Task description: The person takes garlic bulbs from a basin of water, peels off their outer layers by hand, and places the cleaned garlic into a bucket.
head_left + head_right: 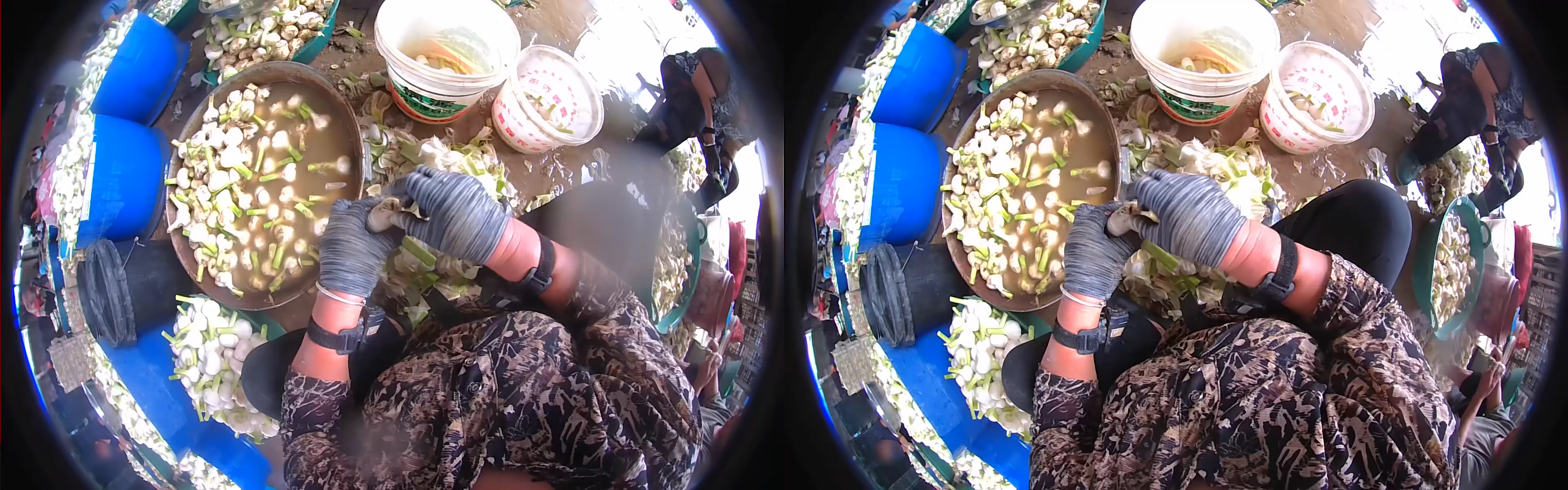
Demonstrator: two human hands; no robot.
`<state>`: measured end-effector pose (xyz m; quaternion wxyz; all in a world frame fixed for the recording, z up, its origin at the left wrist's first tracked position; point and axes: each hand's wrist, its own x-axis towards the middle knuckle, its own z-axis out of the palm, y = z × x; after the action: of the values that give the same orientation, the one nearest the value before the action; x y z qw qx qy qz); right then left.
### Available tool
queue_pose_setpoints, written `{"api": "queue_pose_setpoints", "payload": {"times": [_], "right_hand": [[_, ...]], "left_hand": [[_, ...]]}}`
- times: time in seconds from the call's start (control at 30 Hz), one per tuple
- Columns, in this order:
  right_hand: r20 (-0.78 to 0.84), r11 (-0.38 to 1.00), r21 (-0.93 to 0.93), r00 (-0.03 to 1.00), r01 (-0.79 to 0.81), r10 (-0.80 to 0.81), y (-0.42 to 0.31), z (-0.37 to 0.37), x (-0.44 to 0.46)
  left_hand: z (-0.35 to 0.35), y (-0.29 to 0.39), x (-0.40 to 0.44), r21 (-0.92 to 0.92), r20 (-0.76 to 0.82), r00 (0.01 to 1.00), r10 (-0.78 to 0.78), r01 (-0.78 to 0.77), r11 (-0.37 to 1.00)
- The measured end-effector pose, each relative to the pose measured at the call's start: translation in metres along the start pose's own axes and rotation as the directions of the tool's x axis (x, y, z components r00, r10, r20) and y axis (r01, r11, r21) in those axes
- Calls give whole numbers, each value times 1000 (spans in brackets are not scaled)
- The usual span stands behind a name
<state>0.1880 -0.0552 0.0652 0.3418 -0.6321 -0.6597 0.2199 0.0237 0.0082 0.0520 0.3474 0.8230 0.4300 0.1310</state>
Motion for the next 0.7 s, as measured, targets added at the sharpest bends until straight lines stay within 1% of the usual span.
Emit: {"api": "queue_pose_setpoints", "payload": {"times": [0.03, 0.1, 0.13, 0.17, 0.23, 0.27, 0.3, 0.33, 0.37, 0.4, 0.43, 0.47, 0.5, 0.53, 0.57, 0.6, 0.63, 0.67, 0.7], "right_hand": [[1, 1000, 0, 1000, -3, 3, 3, 3, 0], [-8, 999, -5, 999, 50, -50, 11, 12, 0], [-72, 987, 157, 997, 40, -29, 12, 14, 0], [-75, 986, 159, 997, 37, -26, 13, 14, 1], [-98, 982, 105, 981, -155, 165, 24, 11, 10], [-145, 992, -1, 982, -123, 122, 42, 12, 14], [-160, 986, -64, 977, -152, 140, 58, 12, 15], [-115, 969, -170, 980, -180, 162, 68, 10, 14], [-72, 940, -275, 980, -200, 187, 75, 8, 13], [-74, 941, -278, 981, -191, 178, 80, 6, 10], [62, 910, -307, 948, -280, 313, 82, 5, 8], [193, 866, -350, 877, -358, 440, 84, 7, 7], [195, 871, -350, 882, -346, 429, 78, 8, 8], [344, 837, 83, 804, -541, 485, 69, 7, 7], [510, 577, 455, 730, -678, 456, 59, 5, 4], [558, 616, 481, 760, -624, 333, 47, -1, 3], [563, 621, 478, 760, -621, 326, 36, -7, 5], [608, 701, 398, 742, -592, 282, 26, -11, 9], [657, 775, 316, 715, -547, 236, 20, -10, 13]], "left_hand": [[4, -5, 1, 37, 64, 998, -13, 11, 999], [14, -18, 2, 11, 53, 998, -15, 14, 1000], [16, -23, 1, 1, 46, 999, -16, 16, 1000], [19, -28, -1, -9, 38, 999, -18, 19, 1000], [19, -26, -6, -185, -105, 988, 116, -134, 974], [19, -24, -7, -185, -107, 987, 120, -138, 973], [17, -22, -8, -412, -71, 994, 80, -102, 905], [14, -19, -9, -614, -27, 998, 51, -57, 787], [12, -17, -8, -780, 22, 999, 34, -4, 626], [7, -18, -6, -782, 14, 997, 79, -38, 622], [7, -21, -4, -780, 2, 997, 80, -48, 624], [9, -25, -3, -785, -33, 997, 73, -71, 615], [9, -27, -1, -790, -69, 996, 63, -93, 606], [8, -26, 0, -786, -93, 993, 72, -118, 606], [11, -25, 0, -785, -103, 992, 68, -123, 607], [16, -26, 1, -743, -136, 989, 59, -141, 655], [19, -26, 2, -697, -171, 984, 49, -156, 700], [19, -28, 4, -586, -137, 990, 32, -107, 804], [23, -17, 6, -714, -153, 987, -50, -75, 696]]}}
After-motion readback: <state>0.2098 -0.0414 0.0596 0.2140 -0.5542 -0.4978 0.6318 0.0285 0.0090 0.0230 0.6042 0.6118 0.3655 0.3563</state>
